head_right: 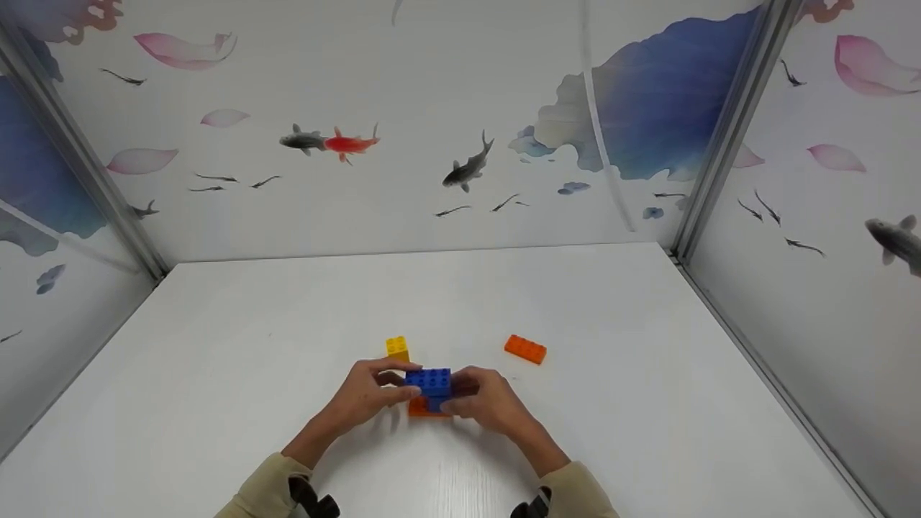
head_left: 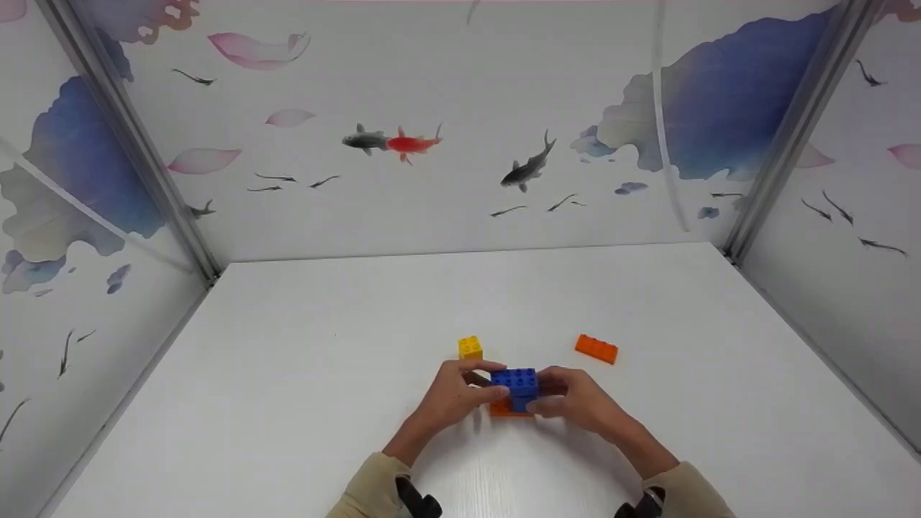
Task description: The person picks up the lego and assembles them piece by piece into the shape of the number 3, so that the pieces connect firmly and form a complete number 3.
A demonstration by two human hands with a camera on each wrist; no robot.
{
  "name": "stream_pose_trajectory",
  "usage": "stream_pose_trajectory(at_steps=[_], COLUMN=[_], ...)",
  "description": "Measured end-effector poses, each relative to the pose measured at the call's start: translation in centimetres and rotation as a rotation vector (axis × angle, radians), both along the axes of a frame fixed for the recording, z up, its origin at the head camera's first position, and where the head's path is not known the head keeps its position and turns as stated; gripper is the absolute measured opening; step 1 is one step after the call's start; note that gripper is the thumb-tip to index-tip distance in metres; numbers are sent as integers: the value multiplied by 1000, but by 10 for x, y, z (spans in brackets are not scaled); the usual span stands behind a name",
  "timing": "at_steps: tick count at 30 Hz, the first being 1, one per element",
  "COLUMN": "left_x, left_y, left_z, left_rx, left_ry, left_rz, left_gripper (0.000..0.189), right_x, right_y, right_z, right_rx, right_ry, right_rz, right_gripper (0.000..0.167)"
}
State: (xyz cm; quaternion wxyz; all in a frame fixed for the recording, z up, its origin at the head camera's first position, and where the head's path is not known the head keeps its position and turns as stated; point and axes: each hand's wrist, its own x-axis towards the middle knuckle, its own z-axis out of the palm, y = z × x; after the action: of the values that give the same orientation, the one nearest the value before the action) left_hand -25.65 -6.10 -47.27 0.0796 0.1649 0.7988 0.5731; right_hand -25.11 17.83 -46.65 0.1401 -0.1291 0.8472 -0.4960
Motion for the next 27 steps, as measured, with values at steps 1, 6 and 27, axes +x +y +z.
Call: stream_pose_trajectory(at_steps=[1, 6, 27], left_x=[0, 0, -4], left_y=[0, 0, -3], left_z=[0, 2, 5], left_rx=[-3, -21, -1], left_ry=[5, 19, -10], left_rz=[-2, -9, -44], left_gripper=[31, 29, 29], right_x=[0, -1, 1], right_y=[0, -2, 0], right_z=[0, -2, 1], right_rx=[7, 38, -24], right_ry=[-1, 5, 6], right_rz=[-4, -14, 19], right_gripper=[46, 45, 45])
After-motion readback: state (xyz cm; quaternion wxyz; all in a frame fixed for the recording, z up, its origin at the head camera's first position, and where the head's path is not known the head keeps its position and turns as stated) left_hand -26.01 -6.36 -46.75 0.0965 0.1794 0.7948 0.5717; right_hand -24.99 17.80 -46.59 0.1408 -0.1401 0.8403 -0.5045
